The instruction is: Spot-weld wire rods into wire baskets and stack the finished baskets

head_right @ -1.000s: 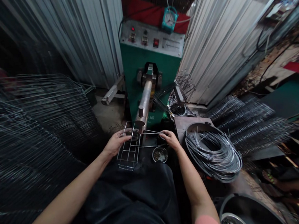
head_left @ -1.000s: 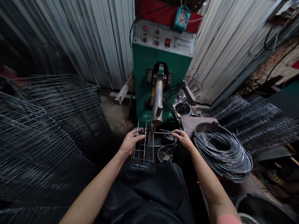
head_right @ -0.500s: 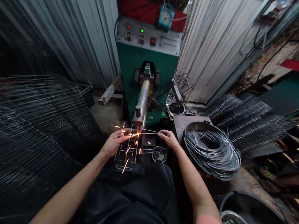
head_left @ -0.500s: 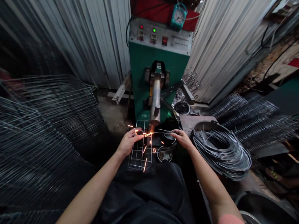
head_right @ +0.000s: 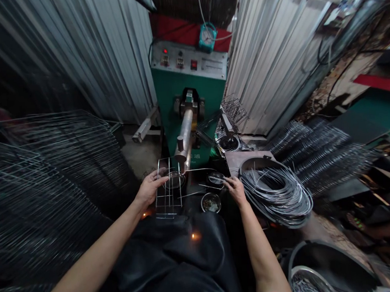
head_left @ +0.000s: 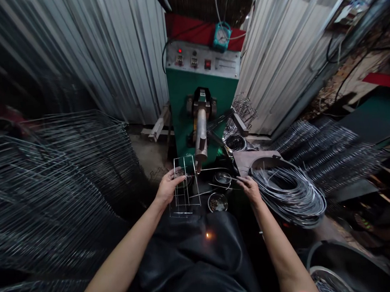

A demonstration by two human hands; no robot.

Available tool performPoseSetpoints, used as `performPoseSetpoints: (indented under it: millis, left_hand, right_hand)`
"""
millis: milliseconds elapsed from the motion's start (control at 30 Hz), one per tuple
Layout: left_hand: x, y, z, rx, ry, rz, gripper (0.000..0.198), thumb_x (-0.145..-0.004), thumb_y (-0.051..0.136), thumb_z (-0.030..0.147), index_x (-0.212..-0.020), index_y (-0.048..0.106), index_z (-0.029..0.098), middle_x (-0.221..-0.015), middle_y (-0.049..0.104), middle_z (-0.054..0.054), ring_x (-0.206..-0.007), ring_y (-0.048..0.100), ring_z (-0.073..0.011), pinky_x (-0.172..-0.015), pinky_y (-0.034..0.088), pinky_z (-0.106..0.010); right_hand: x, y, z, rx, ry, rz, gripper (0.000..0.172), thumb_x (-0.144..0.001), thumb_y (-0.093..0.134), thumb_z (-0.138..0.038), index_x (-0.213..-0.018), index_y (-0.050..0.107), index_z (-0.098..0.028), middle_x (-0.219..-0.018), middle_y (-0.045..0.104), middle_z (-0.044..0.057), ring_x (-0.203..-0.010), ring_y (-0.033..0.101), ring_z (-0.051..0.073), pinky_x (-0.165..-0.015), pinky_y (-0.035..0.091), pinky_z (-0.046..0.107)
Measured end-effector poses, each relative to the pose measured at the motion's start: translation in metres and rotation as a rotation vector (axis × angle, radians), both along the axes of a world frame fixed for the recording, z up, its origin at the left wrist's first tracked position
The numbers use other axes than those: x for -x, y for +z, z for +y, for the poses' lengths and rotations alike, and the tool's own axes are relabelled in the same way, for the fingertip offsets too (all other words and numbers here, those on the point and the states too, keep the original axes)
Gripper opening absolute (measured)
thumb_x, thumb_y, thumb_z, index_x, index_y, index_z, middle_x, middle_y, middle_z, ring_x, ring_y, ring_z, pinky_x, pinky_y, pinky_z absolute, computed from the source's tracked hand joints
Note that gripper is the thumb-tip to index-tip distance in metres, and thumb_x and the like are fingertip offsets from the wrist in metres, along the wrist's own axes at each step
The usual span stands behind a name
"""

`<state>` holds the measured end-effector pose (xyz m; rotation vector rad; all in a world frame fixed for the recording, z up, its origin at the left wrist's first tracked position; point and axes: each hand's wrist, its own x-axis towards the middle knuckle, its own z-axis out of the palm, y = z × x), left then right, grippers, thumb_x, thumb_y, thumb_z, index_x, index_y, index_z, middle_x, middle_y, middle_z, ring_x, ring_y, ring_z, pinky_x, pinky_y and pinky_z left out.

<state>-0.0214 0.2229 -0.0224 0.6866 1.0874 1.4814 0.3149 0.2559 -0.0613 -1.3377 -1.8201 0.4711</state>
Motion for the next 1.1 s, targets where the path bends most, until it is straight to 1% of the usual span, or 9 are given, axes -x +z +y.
performPoseSetpoints:
  millis: [67,133,267,367,433,533,767,933,1100]
  left_hand:
    - [0.001,-0.002,-0.001,-0.006,0.049,-0.008,0.059,-0.045,0.080,0.022,-0.099,0.060,0.012,-0.065,0.062,0.003,-0.060,0.058,-0.0100,-0.066,0.044,-0.025]
    - [0.001,-0.003,-0.003,-0.011,0.081,0.000,0.061,-0.046,0.080,0.022,-0.102,0.059,0.012,-0.064,0.061,0.004,-0.060,0.058,-0.0100,-0.066,0.044,-0.025]
    - [-0.006,-0.003,-0.008,-0.020,0.092,0.011,0.061,-0.049,0.078,0.024,-0.105,0.058,0.013,-0.058,0.055,0.007,-0.060,0.057,-0.0097,-0.066,0.043,-0.024]
    - [-0.013,-0.001,-0.010,-0.026,0.107,-0.003,0.058,-0.051,0.077,0.023,-0.105,0.059,0.014,-0.054,0.049,0.010,-0.056,0.053,-0.0063,-0.064,0.042,-0.021]
    - [-0.016,0.001,-0.010,-0.025,0.116,-0.014,0.055,-0.051,0.077,0.022,-0.103,0.060,0.014,-0.052,0.046,0.011,-0.054,0.051,-0.0050,-0.063,0.041,-0.020]
    - [-0.017,0.001,-0.007,-0.015,0.130,-0.018,0.055,-0.050,0.078,0.022,-0.102,0.060,0.014,-0.052,0.045,0.011,-0.055,0.051,-0.0054,-0.064,0.041,-0.020]
    - [-0.015,-0.004,-0.001,-0.032,0.148,0.005,0.053,-0.050,0.077,0.022,-0.100,0.062,0.014,-0.053,0.045,0.010,-0.053,0.048,-0.0051,-0.062,0.041,-0.021]
    - [-0.018,-0.006,-0.001,-0.018,0.120,0.003,0.052,-0.051,0.077,0.022,-0.100,0.062,0.014,-0.052,0.046,0.010,-0.053,0.048,-0.0049,-0.064,0.040,-0.021]
    - [-0.018,-0.004,-0.001,-0.012,0.113,-0.014,0.052,-0.051,0.077,0.020,-0.100,0.061,0.014,-0.052,0.047,0.010,-0.054,0.049,-0.0051,-0.065,0.040,-0.021]
  right_hand:
    - [0.003,-0.008,-0.006,0.036,0.026,-0.085,0.034,-0.079,0.054,-0.049,-0.090,0.072,-0.022,-0.078,0.060,0.006,-0.077,0.056,0.021,-0.072,0.044,0.034]
    - [0.018,-0.008,-0.008,0.005,0.075,-0.140,0.031,-0.081,0.053,-0.048,-0.088,0.072,-0.025,-0.078,0.061,0.006,-0.077,0.054,0.022,-0.072,0.043,0.034]
    - [0.065,0.015,0.000,-0.114,0.190,-0.212,0.022,-0.083,0.055,-0.040,-0.094,0.071,-0.030,-0.089,0.059,0.006,-0.086,0.051,0.022,-0.079,0.040,0.036]
    - [0.091,0.030,0.008,-0.195,0.182,-0.206,0.017,-0.082,0.058,-0.037,-0.087,0.072,-0.029,-0.103,0.056,0.006,-0.100,0.045,0.023,-0.088,0.038,0.038]
    - [0.099,0.033,0.012,-0.227,0.174,-0.195,0.015,-0.081,0.060,-0.036,-0.082,0.072,-0.027,-0.111,0.054,0.006,-0.106,0.041,0.025,-0.092,0.036,0.039]
    - [0.101,0.032,0.015,-0.230,0.183,-0.205,0.014,-0.080,0.060,-0.036,-0.079,0.071,-0.027,-0.116,0.053,0.005,-0.108,0.039,0.025,-0.094,0.035,0.041]
    - [0.097,0.027,0.020,-0.206,0.144,-0.160,0.013,-0.080,0.060,-0.035,-0.078,0.070,-0.026,-0.119,0.053,0.003,-0.108,0.038,0.026,-0.095,0.033,0.043]
    - [0.103,0.025,0.024,-0.207,0.201,-0.184,0.013,-0.081,0.060,-0.035,-0.079,0.070,-0.027,-0.120,0.055,0.002,-0.105,0.039,0.025,-0.095,0.033,0.043]
    - [0.101,0.027,0.028,-0.181,0.250,-0.185,0.013,-0.081,0.059,-0.034,-0.079,0.070,-0.026,-0.117,0.057,0.001,-0.103,0.040,0.024,-0.094,0.034,0.042]
